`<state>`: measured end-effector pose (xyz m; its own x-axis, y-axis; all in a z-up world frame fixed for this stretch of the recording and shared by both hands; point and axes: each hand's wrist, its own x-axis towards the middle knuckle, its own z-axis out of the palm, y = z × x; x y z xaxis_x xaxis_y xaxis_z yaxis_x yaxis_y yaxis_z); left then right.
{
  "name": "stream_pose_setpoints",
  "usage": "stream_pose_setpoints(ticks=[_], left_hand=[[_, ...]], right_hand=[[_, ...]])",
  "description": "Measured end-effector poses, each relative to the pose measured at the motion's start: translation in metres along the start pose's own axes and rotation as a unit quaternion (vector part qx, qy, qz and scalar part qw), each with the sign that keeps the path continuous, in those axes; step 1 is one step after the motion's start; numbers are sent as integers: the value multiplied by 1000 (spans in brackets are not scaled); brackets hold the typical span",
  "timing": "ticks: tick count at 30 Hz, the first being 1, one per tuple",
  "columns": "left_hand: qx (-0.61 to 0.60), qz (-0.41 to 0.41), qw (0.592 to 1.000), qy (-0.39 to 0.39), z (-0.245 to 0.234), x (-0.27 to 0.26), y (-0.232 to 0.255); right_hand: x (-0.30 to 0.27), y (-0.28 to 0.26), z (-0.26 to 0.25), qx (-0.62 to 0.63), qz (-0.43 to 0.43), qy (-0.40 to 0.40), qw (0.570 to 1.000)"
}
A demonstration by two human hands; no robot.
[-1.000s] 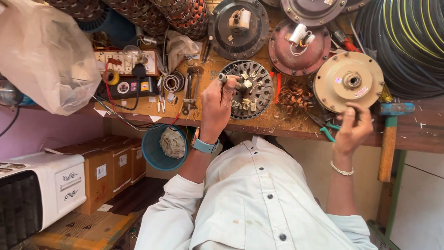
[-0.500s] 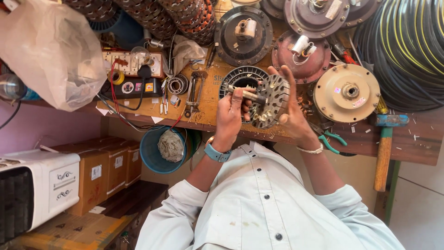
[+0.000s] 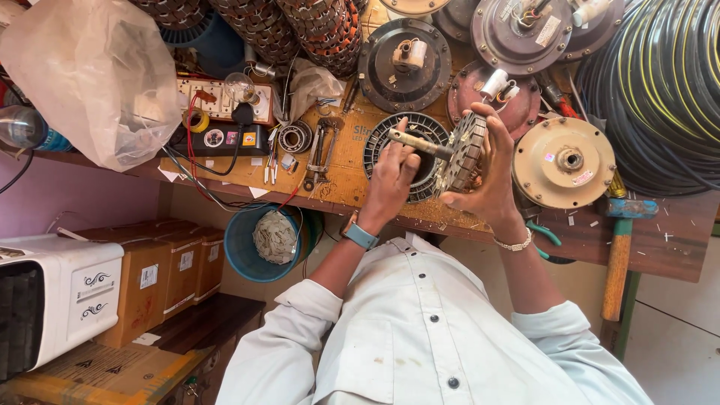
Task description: The person uses pliers to remove copper wire coils from a motor stator on a cluttered workbench. They repeatedly pull and cut the coils, placing the removed pieces on the table, then briefly inspect the stator and gather the scrap wire.
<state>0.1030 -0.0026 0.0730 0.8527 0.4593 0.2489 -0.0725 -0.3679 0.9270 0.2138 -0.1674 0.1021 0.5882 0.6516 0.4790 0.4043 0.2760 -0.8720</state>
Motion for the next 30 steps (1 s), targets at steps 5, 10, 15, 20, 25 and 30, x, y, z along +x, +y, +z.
stream_pose_setpoints(ticks=[5, 10, 15, 20, 25, 30], left_hand=[[3, -32, 986, 164, 5, -23, 13], [-71, -32, 997, 9, -28, -38, 22], [-175, -57, 983, -11, -29, -28, 38], [-38, -80, 995, 34, -20, -17, 39], [-109, -130, 985, 35, -19, -16, 30], [-218, -134, 966, 21, -29, -18, 21]], right_hand=[[12, -16, 4, -53, 63, 1, 997], [23, -27, 22, -217, 48, -7, 975], [38, -27, 36, -239, 35, -88, 966], [47, -20, 37, -320, -27, -215, 922], [38, -21, 23, -198, -27, -167, 965], [13, -18, 35, -106, 110, -18, 988]])
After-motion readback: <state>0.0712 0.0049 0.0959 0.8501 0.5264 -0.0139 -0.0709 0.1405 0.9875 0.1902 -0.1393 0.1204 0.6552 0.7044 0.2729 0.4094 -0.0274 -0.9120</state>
